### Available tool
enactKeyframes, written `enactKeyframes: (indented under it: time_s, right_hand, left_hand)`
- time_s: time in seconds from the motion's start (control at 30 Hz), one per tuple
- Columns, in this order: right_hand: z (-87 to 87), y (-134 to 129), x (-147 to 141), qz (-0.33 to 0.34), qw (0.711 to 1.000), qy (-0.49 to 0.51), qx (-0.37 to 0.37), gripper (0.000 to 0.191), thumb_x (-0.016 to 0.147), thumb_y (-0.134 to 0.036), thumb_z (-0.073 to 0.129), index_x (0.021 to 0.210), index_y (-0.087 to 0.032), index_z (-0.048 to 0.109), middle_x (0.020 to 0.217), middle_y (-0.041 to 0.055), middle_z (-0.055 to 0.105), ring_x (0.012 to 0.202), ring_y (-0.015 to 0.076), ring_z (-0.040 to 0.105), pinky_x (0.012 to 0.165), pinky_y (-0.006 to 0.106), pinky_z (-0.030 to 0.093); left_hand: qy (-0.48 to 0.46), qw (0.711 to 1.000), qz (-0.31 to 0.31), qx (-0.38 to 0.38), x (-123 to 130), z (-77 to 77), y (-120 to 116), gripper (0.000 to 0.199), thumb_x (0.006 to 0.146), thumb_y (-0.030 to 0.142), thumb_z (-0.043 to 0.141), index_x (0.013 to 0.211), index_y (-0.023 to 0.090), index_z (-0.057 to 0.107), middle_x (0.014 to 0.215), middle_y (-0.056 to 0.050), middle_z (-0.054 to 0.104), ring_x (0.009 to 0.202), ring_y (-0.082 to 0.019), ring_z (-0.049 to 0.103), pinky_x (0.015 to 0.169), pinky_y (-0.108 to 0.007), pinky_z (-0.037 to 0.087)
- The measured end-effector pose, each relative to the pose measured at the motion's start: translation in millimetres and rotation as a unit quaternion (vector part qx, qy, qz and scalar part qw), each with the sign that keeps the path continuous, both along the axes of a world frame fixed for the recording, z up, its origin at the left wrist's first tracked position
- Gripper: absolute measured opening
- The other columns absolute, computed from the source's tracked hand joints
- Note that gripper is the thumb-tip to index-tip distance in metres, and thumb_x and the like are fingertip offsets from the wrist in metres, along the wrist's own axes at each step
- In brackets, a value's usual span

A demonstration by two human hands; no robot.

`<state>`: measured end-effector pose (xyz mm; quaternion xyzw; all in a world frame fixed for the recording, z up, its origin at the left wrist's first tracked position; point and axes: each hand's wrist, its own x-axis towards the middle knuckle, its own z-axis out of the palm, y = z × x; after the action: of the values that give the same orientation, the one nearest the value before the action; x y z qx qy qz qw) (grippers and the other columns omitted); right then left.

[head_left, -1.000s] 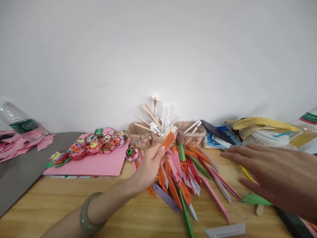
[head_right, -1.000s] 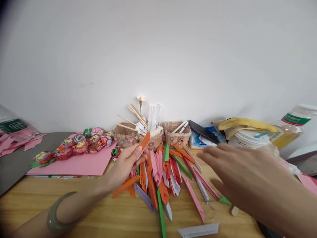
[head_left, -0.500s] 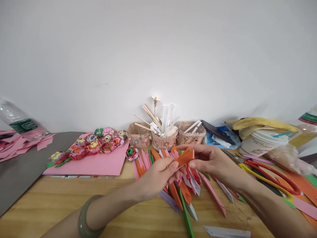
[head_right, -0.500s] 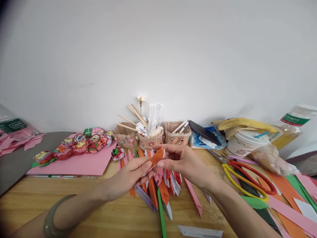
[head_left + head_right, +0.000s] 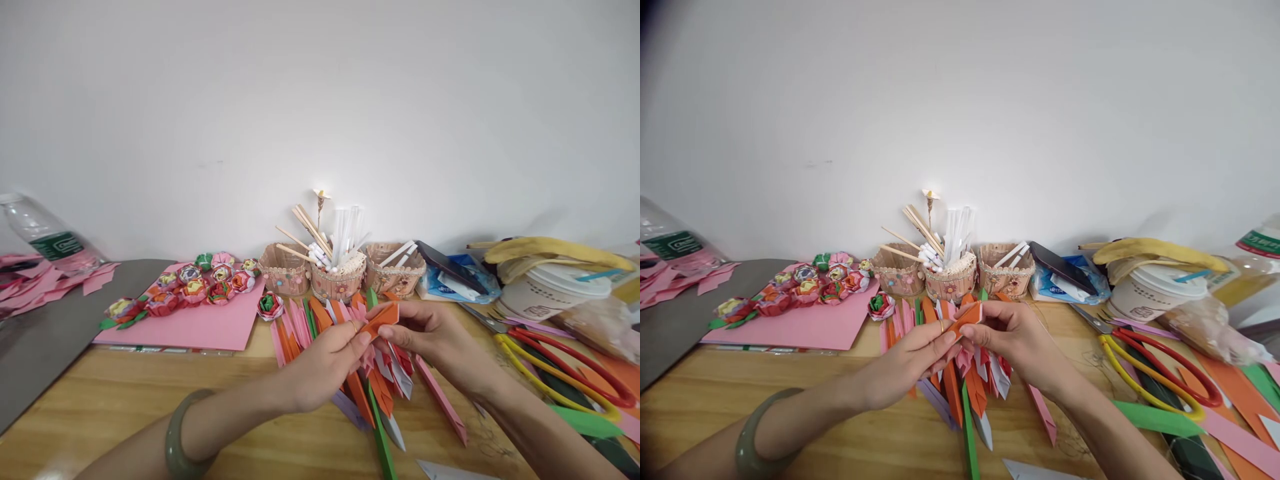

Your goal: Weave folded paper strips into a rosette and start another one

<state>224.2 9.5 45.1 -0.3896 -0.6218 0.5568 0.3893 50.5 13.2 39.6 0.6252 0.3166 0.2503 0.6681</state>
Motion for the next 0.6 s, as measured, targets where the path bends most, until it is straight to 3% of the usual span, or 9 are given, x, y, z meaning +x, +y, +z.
enactKeyframes:
  time_s: [0.17, 0.4, 0.6]
  right_hand:
    - [-5.9, -5, 7, -0.025, 0.999, 0.046, 0.002, 0.046, 0.077, -0.040, 0.062, 0.120, -0.025, 0.055, 0.066, -0.0028, 0.057, 0.058, 0.0101, 0.050, 0.053, 0.021, 0.040]
    - [-8.6, -4, 10, 0.015, 0.996, 0.084, -0.012, 0.022, 0.077, -0.039, 0.063, 0.090, -0.022, 0.071, 0.055, -0.0027, 0.054, 0.050, 0.0063, 0.041, 0.045, 0.018, 0.030]
    - [-4.6, -2, 12, 0.017, 0.999, 0.040, 0.018, 0.022, 0.079, -0.038, 0.061, 0.088, -0.020, 0.071, 0.055, -0.0032, 0.052, 0.047, 0.0053, 0.039, 0.041, 0.017, 0.029]
  left_hand:
    - [-0.017, 1.000, -0.015, -0.006, -1, 1.9, 1, 0.037, 0.080, 0.053, 0.043, 0.077, 0.015, 0.046, 0.068, 0.003, 0.036, 0.059, -0.009, 0.031, 0.053, -0.025, 0.024]
    - [-0.020, 0.995, -0.100, 0.009, -5, 2.0, 5, 0.030, 0.086, 0.041, 0.037, 0.075, 0.014, 0.046, 0.063, 0.004, 0.035, 0.054, -0.009, 0.029, 0.050, -0.024, 0.023]
    - [0.007, 0.994, -0.106, 0.023, -7, -0.8, 5, 0.029, 0.089, 0.039, 0.033, 0.075, 0.016, 0.043, 0.065, 0.004, 0.034, 0.056, -0.009, 0.029, 0.051, -0.023, 0.025]
